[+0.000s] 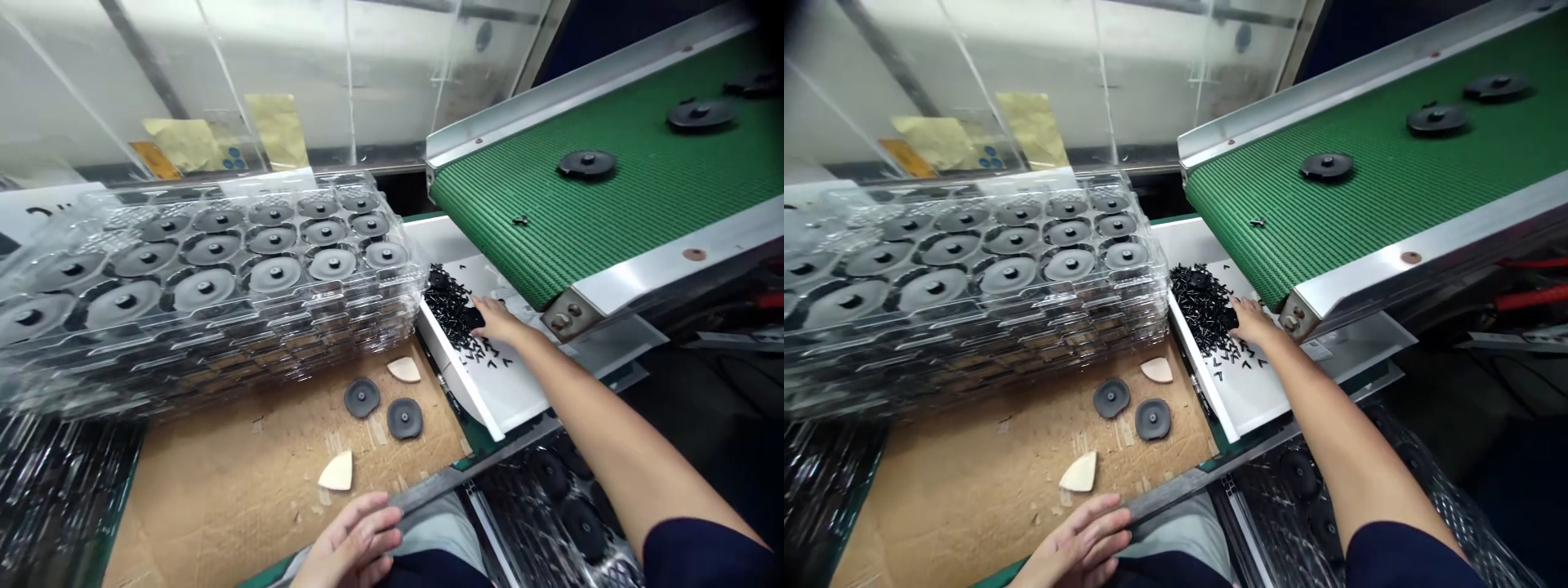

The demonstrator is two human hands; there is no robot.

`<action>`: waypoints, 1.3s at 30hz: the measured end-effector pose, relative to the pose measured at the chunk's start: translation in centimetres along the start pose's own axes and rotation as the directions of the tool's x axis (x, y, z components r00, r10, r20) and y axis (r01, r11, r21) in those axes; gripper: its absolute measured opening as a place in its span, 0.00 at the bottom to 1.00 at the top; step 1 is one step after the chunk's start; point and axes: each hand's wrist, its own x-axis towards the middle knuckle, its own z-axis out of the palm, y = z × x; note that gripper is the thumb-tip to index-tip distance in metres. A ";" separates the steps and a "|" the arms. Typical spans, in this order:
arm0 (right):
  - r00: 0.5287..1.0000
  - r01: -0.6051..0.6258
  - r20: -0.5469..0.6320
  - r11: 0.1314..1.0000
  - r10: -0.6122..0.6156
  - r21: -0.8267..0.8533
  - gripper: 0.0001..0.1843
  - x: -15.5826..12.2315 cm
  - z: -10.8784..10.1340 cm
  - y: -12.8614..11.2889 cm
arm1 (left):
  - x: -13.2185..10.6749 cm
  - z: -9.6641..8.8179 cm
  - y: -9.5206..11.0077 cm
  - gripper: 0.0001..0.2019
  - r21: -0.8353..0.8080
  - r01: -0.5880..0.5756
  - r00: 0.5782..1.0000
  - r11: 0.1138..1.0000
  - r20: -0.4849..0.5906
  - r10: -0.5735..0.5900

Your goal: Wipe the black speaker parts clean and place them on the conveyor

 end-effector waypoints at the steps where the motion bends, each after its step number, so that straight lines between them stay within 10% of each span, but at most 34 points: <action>1: 1.000 0.009 0.013 1.000 -0.009 0.007 0.17 0.2 0.2 -0.1 | -0.2 -0.4 0.0 0.18 -0.016 -0.006 1.000 1.000 -0.008 0.006; 7: 0.998 -0.011 -0.058 0.994 0.018 0.110 0.17 -3.0 -1.0 -1.4 | -0.9 -2.1 0.5 0.15 -0.054 -0.018 0.999 0.998 -0.047 0.016; 14: 0.983 0.178 -0.131 0.867 -0.131 0.465 0.36 -14.8 -3.1 -7.9 | -0.5 -0.8 2.2 0.14 0.018 -0.238 0.971 0.971 -0.020 0.238; 19: 0.969 0.090 -0.017 0.288 -0.246 0.953 0.37 -21.3 2.5 -16.5 | -0.8 1.0 2.4 0.26 -0.066 -0.435 0.888 0.898 0.130 0.440; 22: 0.959 0.034 0.018 0.177 -0.284 0.984 0.38 -23.2 6.3 -20.4 | -1.4 0.8 2.3 0.33 -0.129 -0.522 0.838 0.843 0.105 0.535; 34: 0.825 0.391 0.010 0.584 -0.565 0.712 0.39 -24.0 8.5 -23.3 | -5.5 -3.0 3.1 0.27 -0.432 -0.539 0.825 0.723 -0.102 0.555; 39: 0.874 0.460 -0.008 0.820 -0.487 0.342 0.23 -23.5 9.7 -20.9 | -6.7 -4.3 4.1 0.26 -0.467 -0.553 0.823 0.690 -0.175 0.541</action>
